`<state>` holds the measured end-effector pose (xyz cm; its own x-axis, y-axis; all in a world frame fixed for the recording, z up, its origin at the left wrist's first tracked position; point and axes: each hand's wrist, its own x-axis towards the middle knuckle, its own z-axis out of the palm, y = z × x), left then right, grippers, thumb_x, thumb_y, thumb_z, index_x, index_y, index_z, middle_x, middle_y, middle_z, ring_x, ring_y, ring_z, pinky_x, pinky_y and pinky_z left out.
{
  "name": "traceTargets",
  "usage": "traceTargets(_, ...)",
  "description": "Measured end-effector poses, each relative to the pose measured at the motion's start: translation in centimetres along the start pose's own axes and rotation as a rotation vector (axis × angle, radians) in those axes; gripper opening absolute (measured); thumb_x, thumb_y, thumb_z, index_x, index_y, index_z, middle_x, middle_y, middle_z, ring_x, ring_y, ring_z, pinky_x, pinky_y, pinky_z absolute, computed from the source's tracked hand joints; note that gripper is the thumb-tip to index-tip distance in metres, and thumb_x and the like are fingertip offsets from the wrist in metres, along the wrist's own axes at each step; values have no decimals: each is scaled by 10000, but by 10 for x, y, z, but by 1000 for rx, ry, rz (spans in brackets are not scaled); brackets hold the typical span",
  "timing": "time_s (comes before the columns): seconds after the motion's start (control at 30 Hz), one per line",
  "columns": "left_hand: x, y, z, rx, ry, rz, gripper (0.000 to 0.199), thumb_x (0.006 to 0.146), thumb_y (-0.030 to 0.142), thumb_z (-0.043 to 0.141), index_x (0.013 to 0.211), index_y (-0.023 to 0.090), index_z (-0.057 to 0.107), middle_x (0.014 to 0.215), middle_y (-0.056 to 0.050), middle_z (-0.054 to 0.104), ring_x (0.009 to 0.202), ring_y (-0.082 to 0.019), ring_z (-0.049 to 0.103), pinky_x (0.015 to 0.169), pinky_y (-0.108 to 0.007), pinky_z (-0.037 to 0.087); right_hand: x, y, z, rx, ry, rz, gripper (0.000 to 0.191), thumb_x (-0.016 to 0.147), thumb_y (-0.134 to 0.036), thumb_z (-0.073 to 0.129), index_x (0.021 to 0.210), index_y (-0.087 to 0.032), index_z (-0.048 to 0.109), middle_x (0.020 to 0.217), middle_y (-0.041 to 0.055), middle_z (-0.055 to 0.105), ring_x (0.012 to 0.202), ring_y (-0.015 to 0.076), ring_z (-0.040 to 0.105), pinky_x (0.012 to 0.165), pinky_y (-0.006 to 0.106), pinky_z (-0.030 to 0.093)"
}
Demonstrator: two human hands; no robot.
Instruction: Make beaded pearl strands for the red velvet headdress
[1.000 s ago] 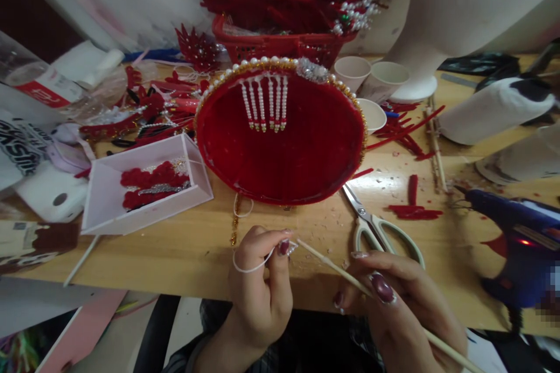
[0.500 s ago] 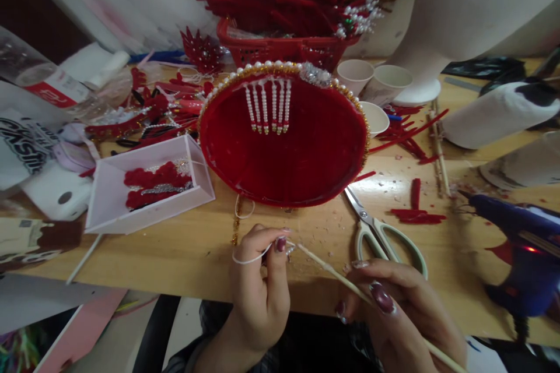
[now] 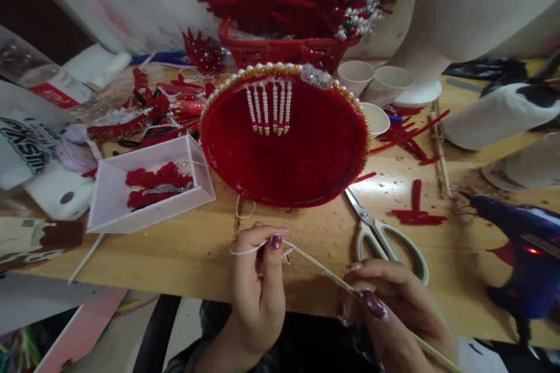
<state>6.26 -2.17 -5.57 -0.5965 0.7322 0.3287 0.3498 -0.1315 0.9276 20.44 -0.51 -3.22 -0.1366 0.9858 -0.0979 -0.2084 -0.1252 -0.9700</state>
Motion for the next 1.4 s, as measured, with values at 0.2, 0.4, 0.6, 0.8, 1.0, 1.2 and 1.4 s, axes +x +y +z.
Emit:
traceTargets(0.2, 0, 3, -1, -71, -14, -49, 131, 1018, 199, 540, 1009, 253, 658, 874, 31, 705, 621, -52, 628, 605, -112, 518, -1, -1, 0, 36, 18, 40, 133, 874, -372, 784, 954, -267, 769, 624, -13, 710, 547, 117, 664, 571, 173, 537)
traceTargets(0.4, 1, 4, -3, -230, -34, -125, 132, 1017, 291, 572, 963, 252, 686, 812, 34, 683, 602, -49, 625, 555, -98, 498, 8, 3, -11, 153, -118, 124, 155, 848, -365, 798, 948, -250, 770, 646, 15, 725, 572, 134, 673, 563, 191, 548)
traceTargets(0.6, 2, 3, -3, -413, -51, -274, 174, 984, 352, 630, 894, 221, 701, 789, 25, 666, 569, -50, 575, 543, -122, 494, 18, 4, -20, 287, -206, 233, 148, 838, -350, 801, 940, -246, 778, 661, 18, 732, 567, 118, 660, 547, 171, 551)
traceTargets(0.8, 3, 2, -4, -519, -59, -377, 189, 949, 366, 678, 853, 205, 703, 743, 17, 649, 553, -69, 541, 531, -159, 484, 17, 7, -21, 317, -273, 233, 114, 893, -345, 737, 969, -264, 769, 655, 11, 731, 555, 129, 653, 566, 209, 558)
traceTargets(1.0, 2, 7, -2, -598, -67, -458, 241, 927, 424, 698, 837, 200, 686, 617, 34, 591, 535, -81, 532, 515, -164, 460, 17, 7, -18, 376, -270, 278, 140, 872, -355, 752, 966, -253, 762, 637, 9, 705, 540, 133, 639, 555, 219, 542)
traceTargets(1.2, 2, 10, 0, -632, -20, -547, 301, 863, 463, 762, 796, 188, 659, 636, 47, 544, 537, -70, 485, 515, -164, 438, 11, -2, -10, 393, -154, 377, 180, 793, -366, 820, 895, -234, 754, 613, -1, 675, 554, 122, 609, 564, 206, 508)
traceTargets(1.4, 2, 6, -4, -638, -101, -542, 287, 899, 451, 722, 816, 185, 655, 621, 37, 554, 533, -81, 482, 523, -185, 429, 9, -3, -11, 345, -167, 374, 184, 807, -397, 792, 898, -245, 741, 616, 3, 663, 545, 150, 590, 555, 249, 500)
